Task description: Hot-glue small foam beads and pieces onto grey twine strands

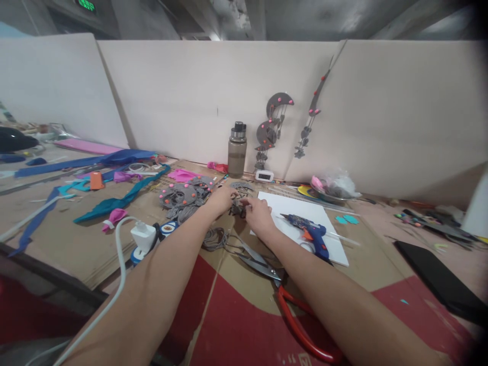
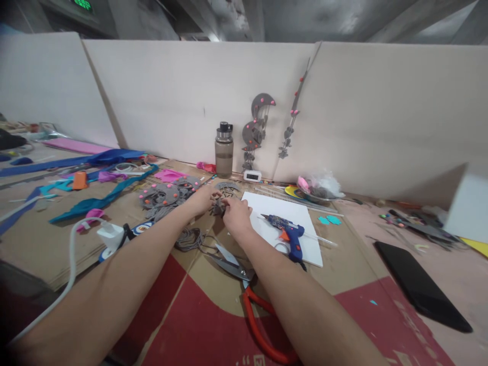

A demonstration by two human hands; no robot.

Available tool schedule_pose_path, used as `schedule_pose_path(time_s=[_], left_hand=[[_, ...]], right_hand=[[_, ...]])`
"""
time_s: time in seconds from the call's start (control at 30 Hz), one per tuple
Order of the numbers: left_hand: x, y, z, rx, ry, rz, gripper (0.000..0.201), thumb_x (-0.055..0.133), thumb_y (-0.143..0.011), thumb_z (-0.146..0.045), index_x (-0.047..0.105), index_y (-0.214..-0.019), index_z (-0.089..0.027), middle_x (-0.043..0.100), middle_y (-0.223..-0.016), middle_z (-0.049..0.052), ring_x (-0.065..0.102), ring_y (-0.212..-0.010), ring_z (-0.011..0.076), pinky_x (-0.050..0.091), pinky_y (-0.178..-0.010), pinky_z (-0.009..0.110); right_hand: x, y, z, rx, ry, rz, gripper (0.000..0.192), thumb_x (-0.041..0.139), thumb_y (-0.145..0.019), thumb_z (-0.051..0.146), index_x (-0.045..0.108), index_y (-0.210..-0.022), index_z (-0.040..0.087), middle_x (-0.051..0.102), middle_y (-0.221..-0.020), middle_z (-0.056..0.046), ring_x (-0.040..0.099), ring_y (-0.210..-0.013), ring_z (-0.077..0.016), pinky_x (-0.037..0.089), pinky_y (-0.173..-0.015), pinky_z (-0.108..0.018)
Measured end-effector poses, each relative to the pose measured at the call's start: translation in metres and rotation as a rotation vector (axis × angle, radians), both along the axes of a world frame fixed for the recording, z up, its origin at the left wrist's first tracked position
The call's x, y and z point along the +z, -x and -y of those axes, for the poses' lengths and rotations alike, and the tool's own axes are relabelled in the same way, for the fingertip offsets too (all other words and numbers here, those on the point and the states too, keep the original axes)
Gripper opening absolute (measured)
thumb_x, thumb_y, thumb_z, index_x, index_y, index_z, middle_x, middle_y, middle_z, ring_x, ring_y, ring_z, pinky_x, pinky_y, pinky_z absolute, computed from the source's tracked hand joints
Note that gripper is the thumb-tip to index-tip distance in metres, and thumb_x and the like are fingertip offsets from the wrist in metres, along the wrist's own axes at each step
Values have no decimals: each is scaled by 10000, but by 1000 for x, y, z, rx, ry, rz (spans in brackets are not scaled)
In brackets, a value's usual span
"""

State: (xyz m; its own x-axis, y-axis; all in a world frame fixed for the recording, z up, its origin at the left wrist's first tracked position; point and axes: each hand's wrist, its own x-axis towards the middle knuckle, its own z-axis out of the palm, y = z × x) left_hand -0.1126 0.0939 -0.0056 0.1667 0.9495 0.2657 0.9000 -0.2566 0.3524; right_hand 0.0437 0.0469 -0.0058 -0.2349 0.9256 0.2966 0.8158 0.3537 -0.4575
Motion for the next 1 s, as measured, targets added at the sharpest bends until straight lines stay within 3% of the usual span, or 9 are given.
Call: schedule_pose_path(time_s=[0.17, 0.33, 0.6, 1.0], left_hand=[[4, 1, 5, 73, -63, 0, 333, 505, -705, -69, 682, -966, -174, 684, -953, 67, 602, -900, 190, 459, -798, 254], [7, 1, 12, 101, 7, -31, 215, 556, -720, -152, 706, -869, -190, 697, -894, 53, 613, -855, 181, 462, -784, 250], [4, -1, 7, 80, 22, -69, 274, 598, -685, -139, 698, -936, -185, 701, -905, 50, 616, -851, 169, 459, -769, 229], [3, -2, 4, 126, 38, -71, 218, 621, -682, -206, 695, -886, -187, 698, -917, 60, 620, -864, 182, 463, -761, 246]], right_hand=[[1, -4, -1, -29, -61, -111, 336, 370, -843, 131, 646, -987, 256, 638, -1060, -18, 478, -1000, -221, 347, -821, -353], [-3, -6, -7, 58, -162, -172, 334, 358, -834, 91, 641, -977, 197, 637, -1025, -41, 503, -985, -176, 353, -873, -293], [-11, 0, -9, 193, -133, 141, 342, 411, -831, 119, 667, -1019, 247, 612, -1051, -50, 475, -976, -193, 311, -871, -328], [-16, 0, -8, 192, -111, 171, 323, 413, -830, 130, 683, -929, 277, 637, -1056, -5, 455, -938, -200, 302, -854, -341]])
